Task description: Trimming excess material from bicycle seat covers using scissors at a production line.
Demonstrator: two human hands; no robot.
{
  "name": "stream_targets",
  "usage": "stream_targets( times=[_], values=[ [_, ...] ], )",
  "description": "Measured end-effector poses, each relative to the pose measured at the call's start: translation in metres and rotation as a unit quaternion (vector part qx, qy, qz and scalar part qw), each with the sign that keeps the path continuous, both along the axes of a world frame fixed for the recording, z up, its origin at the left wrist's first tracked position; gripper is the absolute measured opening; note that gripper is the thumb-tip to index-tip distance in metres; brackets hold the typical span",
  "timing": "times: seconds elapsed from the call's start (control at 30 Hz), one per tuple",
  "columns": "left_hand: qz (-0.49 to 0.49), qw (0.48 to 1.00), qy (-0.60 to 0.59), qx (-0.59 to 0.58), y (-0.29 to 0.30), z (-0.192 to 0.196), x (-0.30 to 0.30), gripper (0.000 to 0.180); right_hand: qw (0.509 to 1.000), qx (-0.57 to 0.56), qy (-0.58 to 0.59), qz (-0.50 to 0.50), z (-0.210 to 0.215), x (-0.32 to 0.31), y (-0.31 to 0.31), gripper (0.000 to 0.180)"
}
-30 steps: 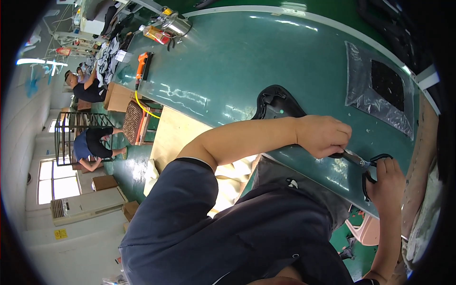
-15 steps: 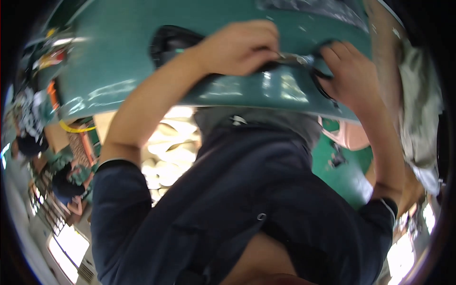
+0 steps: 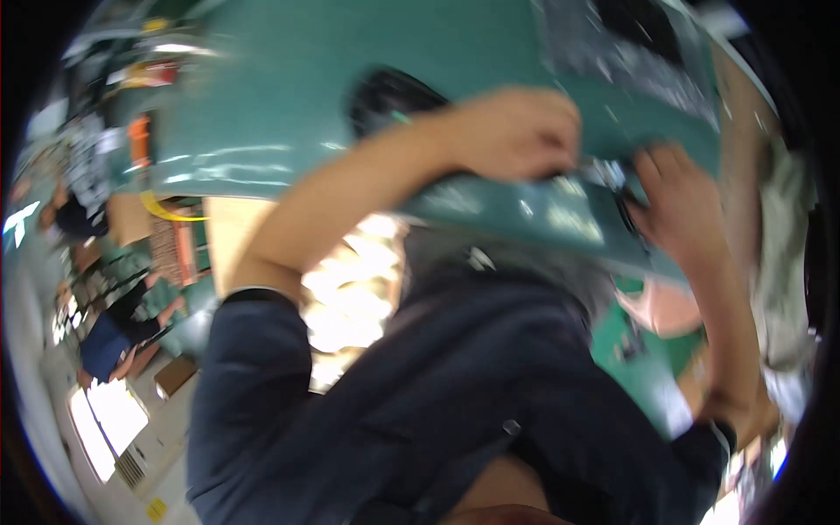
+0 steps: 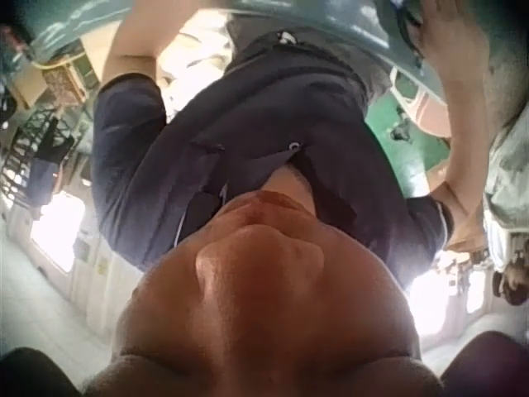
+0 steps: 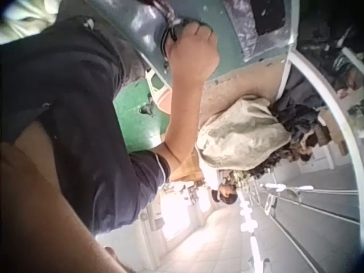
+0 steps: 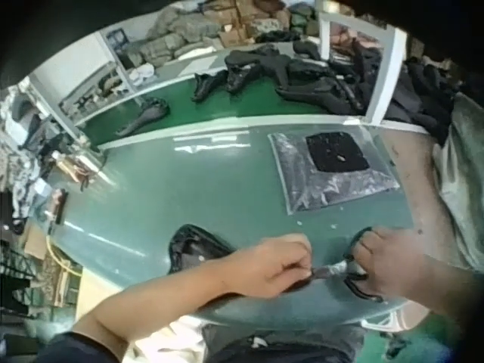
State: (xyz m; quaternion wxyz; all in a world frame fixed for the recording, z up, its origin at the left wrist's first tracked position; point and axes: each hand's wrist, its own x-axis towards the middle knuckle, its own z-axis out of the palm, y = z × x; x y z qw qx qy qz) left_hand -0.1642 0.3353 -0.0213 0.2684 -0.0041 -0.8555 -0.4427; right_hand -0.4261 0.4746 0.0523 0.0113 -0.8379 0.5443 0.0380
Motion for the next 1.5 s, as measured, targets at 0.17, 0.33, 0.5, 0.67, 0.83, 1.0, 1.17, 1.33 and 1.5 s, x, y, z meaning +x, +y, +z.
stream_targets(
  times=[0.17, 0.33, 0.5, 0.67, 0.83, 1.0, 1.17, 1.33, 1.5],
  values=[
    [-0.024, 0.999, -0.001, 0.047, 0.009, -0.014, -0.018, 0.009, 0.999, 0.027, -0.017, 0.008, -0.030, -0.023, 0.008, 0.043],
    [0.020, 0.995, 0.014, 0.098, 0.014, 0.001, -0.012, 0.010, 0.995, -0.029, -0.084, 0.043, -0.043, -0.023, 0.005, 0.031],
    [-0.008, 0.995, -0.004, 0.104, 0.014, 0.011, -0.008, 0.014, 0.986, -0.081, -0.116, 0.094, -0.040, -0.007, 0.007, 0.030],
    [0.005, 0.987, 0.011, 0.158, 0.014, 0.008, -0.011, 0.015, 0.982, -0.139, -0.127, 0.024, -0.041, -0.018, 0.021, 0.030],
    [0.054, 0.986, -0.060, 0.144, 0.011, 0.001, -0.014, 0.014, 0.954, -0.232, -0.165, -0.095, -0.048, -0.048, 0.051, 0.030],
    [0.043, 0.987, -0.087, 0.129, 0.019, 0.010, -0.015, 0.010, 0.969, -0.123, -0.064, -0.207, -0.023, -0.059, 0.079, 0.032],
    [0.024, 0.998, -0.045, -0.044, 0.030, 0.019, -0.012, 0.012, 0.929, -0.198, -0.170, -0.263, -0.018, -0.047, 0.067, 0.033],
    [-0.041, 0.989, -0.057, -0.133, 0.097, -0.001, -0.071, 0.028, 0.900, -0.198, -0.186, -0.341, -0.061, -0.052, 0.062, 0.032],
    [-0.022, 0.967, 0.003, -0.253, 0.156, 0.011, -0.062, 0.039, 0.883, -0.295, -0.185, -0.315, -0.079, -0.055, 0.066, 0.031]
  ],
)
